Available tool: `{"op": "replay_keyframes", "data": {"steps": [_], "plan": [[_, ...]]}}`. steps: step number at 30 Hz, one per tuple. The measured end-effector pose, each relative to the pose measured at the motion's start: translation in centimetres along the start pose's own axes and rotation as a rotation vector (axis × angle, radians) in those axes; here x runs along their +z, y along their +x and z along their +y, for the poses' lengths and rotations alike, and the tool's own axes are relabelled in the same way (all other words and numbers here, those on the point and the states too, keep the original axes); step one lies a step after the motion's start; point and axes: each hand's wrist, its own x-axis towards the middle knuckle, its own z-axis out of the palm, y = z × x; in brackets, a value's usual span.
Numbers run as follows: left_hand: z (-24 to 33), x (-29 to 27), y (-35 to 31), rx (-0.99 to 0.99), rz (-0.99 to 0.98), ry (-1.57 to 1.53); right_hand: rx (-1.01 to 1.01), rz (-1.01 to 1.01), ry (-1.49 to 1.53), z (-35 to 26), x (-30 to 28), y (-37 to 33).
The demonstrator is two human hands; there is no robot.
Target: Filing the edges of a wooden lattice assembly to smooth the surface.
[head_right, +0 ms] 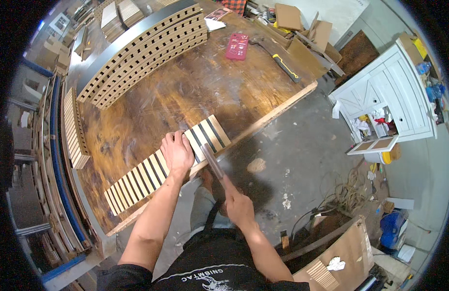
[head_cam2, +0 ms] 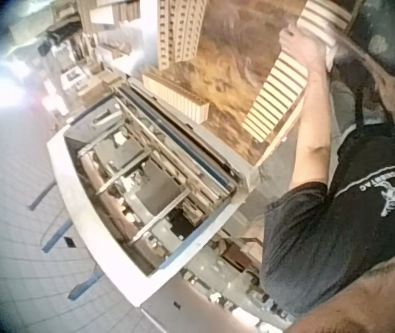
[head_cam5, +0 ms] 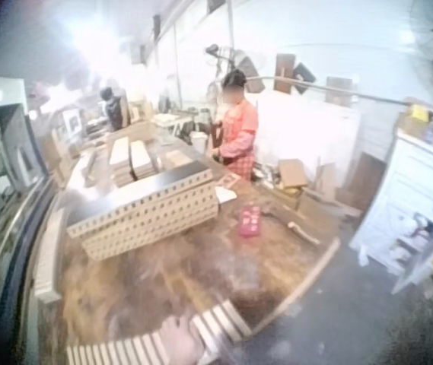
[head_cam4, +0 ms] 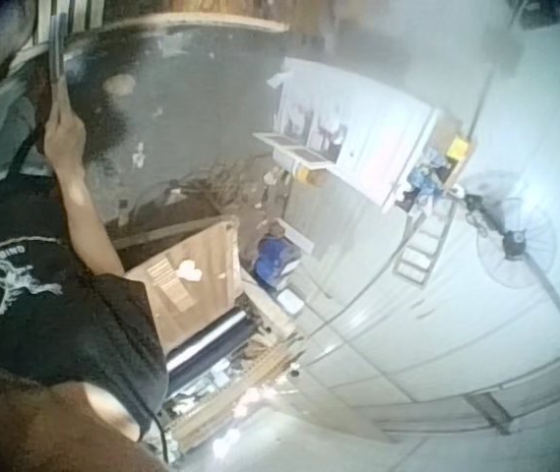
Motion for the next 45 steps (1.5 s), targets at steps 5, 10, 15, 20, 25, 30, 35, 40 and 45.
{"op": "replay_keyframes", "data": {"steps": [5,10,15,20,25,30,35,40,45], "plan": [[0.5,-0.4,0.3,0.051,-0.009,-0.01,-0.003,0.045,-0.129,-1.9,2.2,7.1],[-0.3,-0.3,0.1,0.025,-0.019,-0.02,0.066,0.02,-0.227,-4.1,1.4,5.0],[0.7,-0.5,0.3,0.006,-0.033,-0.014,-0.018,0.156,-0.098,-1.3,0.9,0.2],[0.2,-0.7,0.4,0.014,-0.081,-0.031,0.07,0.034,-0.326,-6.2,2.2,8.5],[0.1,-0.2,0.3,0.027,-0.042,-0.04,-0.01,0.119,-0.268,-2.4,0.8,0.6],[0.7,-0.5,0.7,0.032,-0.049,-0.031,-0.032,0.091,-0.378,-4.4,1.6,6.7],[-0.7,-0.1,0.3,0.023,-0.059,-0.025,0.008,0.069,-0.34,-3.6,1.8,4.1],[0.7,-0.7,0.5,0.021,-0.061,-0.024,0.053,0.127,-0.304,-2.4,0.0,-1.6],[0.5,-0.6,0.8,0.049,-0.073,-0.046,0.012,0.079,-0.431,-5.2,2.8,9.1]]}}
